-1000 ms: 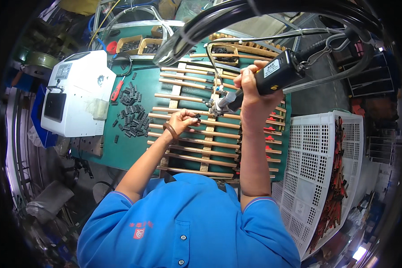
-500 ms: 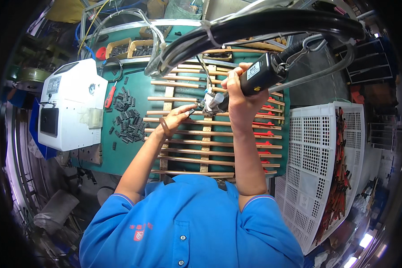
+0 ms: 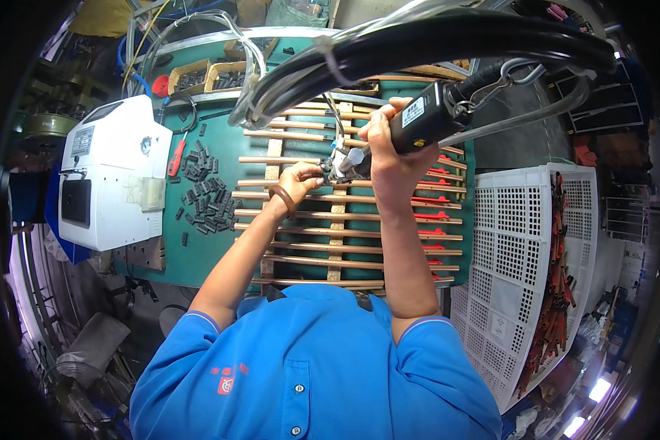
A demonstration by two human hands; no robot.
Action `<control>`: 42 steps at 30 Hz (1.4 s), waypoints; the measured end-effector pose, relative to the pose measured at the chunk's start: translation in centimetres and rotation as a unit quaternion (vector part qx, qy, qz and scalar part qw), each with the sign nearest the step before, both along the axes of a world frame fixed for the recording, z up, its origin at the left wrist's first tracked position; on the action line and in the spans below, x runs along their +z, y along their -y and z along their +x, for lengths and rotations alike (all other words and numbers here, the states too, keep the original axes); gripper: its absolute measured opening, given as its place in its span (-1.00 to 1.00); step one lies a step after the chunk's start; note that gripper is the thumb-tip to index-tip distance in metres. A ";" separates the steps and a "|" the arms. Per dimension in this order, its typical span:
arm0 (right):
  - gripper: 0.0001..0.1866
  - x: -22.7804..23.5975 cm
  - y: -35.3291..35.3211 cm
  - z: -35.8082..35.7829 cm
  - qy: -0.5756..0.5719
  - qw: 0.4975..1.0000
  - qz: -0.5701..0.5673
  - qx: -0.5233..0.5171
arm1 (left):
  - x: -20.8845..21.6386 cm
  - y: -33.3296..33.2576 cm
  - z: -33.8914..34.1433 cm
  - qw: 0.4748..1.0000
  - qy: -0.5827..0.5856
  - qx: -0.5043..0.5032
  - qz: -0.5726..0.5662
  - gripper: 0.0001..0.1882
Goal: The person uses a handheld tool to attach small black plastic pieces to the ends of bamboo sticks arranged on a green workbench. They then place the assembled sticks into a white basket and later retrieve more sticks to continue the process.
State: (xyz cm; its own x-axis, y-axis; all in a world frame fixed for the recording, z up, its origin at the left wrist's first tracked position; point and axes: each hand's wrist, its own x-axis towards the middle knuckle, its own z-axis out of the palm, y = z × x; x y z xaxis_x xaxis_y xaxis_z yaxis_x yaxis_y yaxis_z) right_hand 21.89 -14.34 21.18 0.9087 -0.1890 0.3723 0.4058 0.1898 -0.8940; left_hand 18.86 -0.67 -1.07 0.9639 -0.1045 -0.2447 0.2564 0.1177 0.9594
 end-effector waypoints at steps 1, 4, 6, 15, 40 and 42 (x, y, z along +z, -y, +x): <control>-0.69 0.0 0.0 0.0 0.003 1.000 -0.001 0.000 | -0.2 0.2 0.1 0.999 0.010 0.000 0.043 -0.79; -0.69 -0.3 0.3 0.1 0.008 1.000 -0.001 -0.004 | 0.6 0.5 -0.2 0.959 0.177 -0.013 0.220 -0.81; -0.70 -0.4 0.3 0.1 0.012 1.000 -0.018 -0.015 | 1.2 0.4 -0.4 0.926 0.203 -0.050 0.315 -0.80; -0.69 -2.1 -0.9 -0.6 0.025 0.999 -0.006 -0.038 | -0.4 -0.2 -1.0 0.886 0.294 -0.020 0.357 -0.80; -0.61 -4.6 -0.8 -1.3 0.099 0.991 -0.081 -0.043 | 0.0 -0.2 -1.0 0.903 0.257 -0.022 0.342 -0.82; -0.64 -4.4 -1.0 -1.4 0.074 0.992 -0.087 -0.060 | 0.0 -0.3 -0.9 0.902 0.268 -0.024 0.339 -0.83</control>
